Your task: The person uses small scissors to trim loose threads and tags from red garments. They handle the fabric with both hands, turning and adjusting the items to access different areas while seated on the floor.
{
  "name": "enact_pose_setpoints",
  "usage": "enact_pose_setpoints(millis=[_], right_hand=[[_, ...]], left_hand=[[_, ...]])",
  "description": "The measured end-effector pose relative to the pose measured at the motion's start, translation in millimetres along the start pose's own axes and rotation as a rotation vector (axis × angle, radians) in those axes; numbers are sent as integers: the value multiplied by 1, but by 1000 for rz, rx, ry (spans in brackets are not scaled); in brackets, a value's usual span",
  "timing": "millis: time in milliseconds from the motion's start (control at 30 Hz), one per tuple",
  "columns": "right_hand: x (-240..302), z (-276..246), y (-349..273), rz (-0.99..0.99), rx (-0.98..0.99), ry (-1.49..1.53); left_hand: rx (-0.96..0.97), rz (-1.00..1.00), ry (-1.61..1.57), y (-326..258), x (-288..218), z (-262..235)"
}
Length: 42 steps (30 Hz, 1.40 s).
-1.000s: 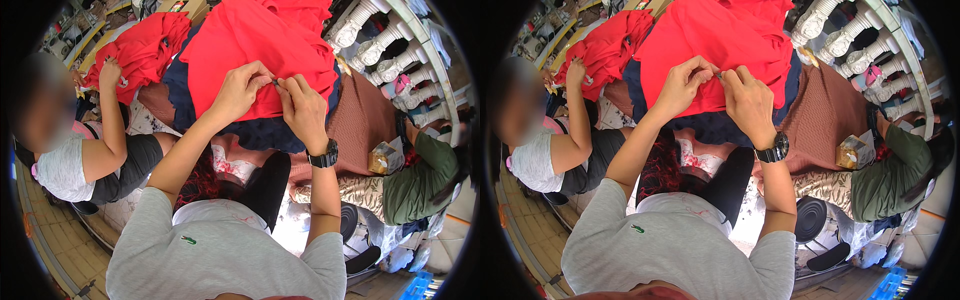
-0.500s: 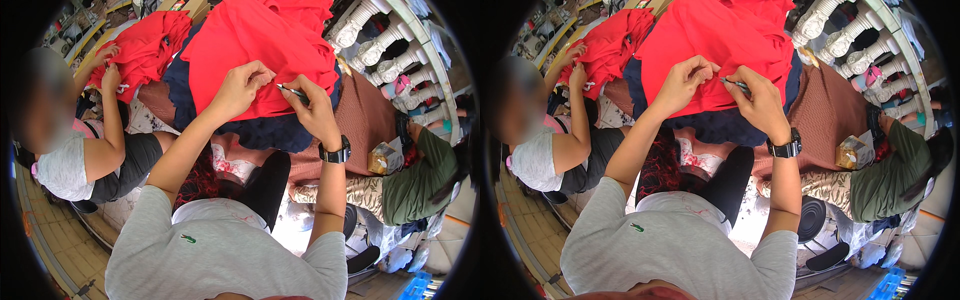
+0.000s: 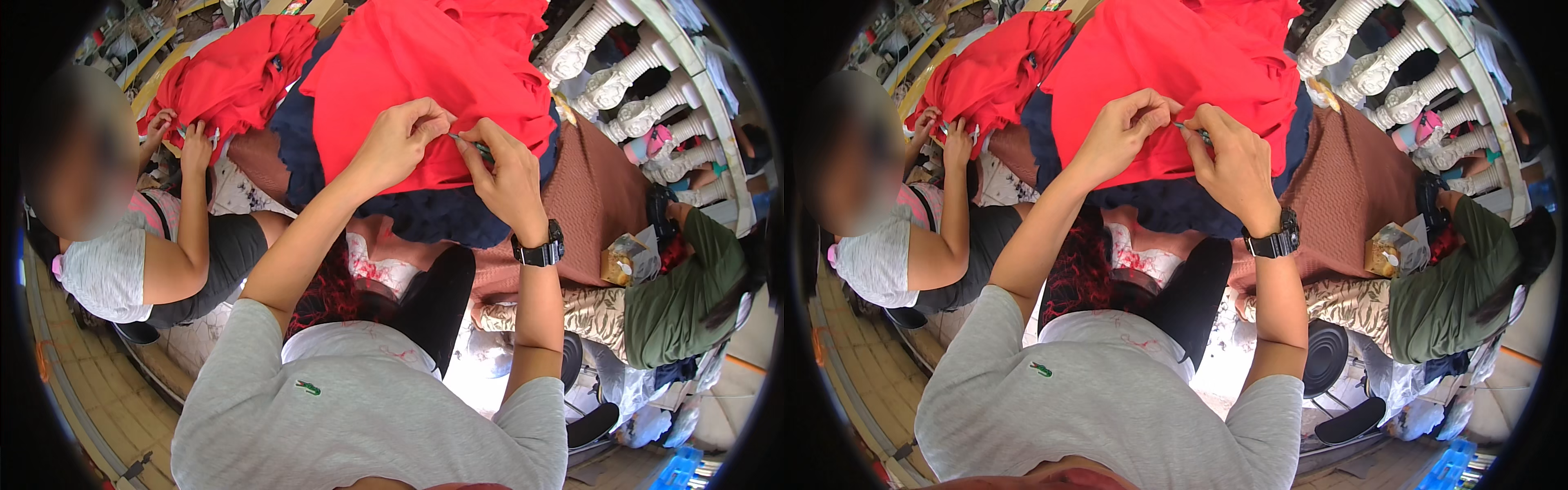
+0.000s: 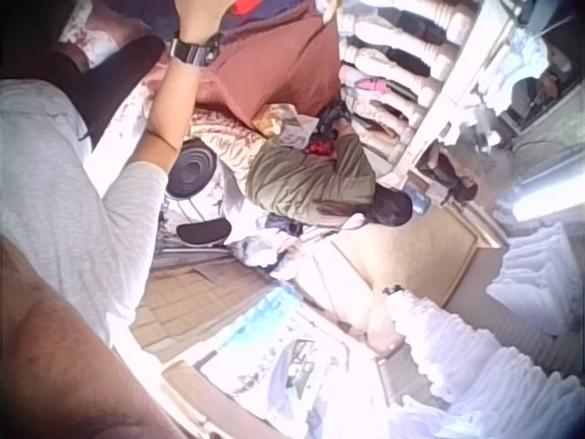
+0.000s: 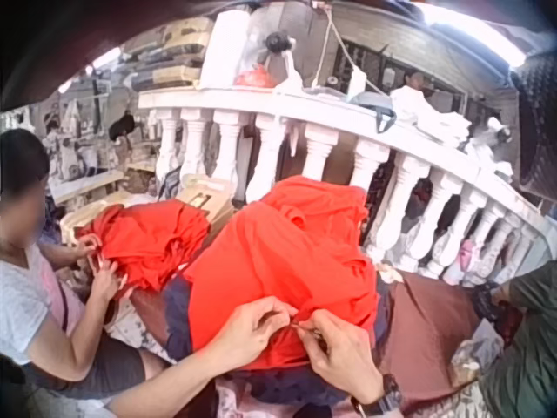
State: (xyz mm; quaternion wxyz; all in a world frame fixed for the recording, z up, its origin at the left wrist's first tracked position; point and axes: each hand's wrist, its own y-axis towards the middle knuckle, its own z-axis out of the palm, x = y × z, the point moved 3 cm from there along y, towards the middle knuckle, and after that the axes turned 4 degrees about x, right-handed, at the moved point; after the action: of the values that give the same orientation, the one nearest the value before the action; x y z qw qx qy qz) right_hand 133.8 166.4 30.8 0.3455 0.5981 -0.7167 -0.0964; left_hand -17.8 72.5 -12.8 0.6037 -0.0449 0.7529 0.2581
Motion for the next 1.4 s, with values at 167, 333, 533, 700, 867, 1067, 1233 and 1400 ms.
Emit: enact_pose_setpoints(millis=[167, 333, 533, 700, 867, 1067, 1233, 1400], right_hand=[[-12, -17, -28, 182, -166, 252], [-4, 15, -63, 488, -123, 379], [8, 54, -94, 546, -41, 611], [20, 51, -93, 641, -109, 888], [17, 62, -96, 577, -279, 667], [22, 66, -85, 704, -372, 733], [17, 80, -76, 731, -178, 824], [10, 88, -87, 724, -224, 956]], left_hand=[[154, 129, 553, -44, -44, -22], [-151, 289, 624, -45, -45, -5], [-91, 157, 197, -51, -11, -1], [-52, 104, -429, -98, 8, 5], [709, -244, 59, -132, -3, 13], [-159, 121, 452, -93, -28, 9], [-325, 300, 603, -71, 9, 10], [-220, -53, 22, -119, 27, 5]])
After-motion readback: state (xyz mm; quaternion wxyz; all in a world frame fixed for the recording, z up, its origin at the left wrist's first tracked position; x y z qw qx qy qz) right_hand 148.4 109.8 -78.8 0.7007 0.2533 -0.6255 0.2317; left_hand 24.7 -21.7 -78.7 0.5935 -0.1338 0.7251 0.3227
